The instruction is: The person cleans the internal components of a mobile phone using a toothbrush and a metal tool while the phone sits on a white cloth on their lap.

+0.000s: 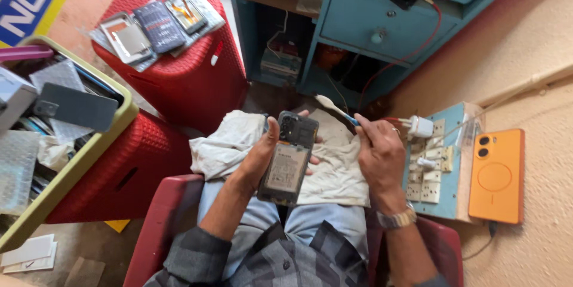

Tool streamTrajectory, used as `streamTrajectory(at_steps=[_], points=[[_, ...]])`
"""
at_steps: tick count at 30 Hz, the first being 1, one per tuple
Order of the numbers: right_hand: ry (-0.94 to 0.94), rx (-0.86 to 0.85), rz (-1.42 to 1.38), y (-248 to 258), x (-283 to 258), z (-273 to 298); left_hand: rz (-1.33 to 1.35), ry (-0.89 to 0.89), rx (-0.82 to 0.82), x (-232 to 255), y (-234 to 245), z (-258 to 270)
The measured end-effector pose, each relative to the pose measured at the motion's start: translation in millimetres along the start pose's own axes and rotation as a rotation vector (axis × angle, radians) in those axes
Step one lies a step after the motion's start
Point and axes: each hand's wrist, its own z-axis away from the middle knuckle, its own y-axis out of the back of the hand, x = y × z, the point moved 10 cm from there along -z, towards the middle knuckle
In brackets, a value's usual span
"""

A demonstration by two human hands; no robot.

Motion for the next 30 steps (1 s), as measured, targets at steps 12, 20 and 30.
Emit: streamTrajectory(at_steps=[12,20,30], points=[[0.175,-0.132,-0.177,-10,-28,14,0.099,0.001,0.003,3,4,7],[0.157,-0.048,-0.118,-6,-31,7,0.114,-0.014,0.01,-7,17,6],[-0.085,-0.072,-0.208,-4,-24,15,0.226,-0.051,0.039,3,6,9]])
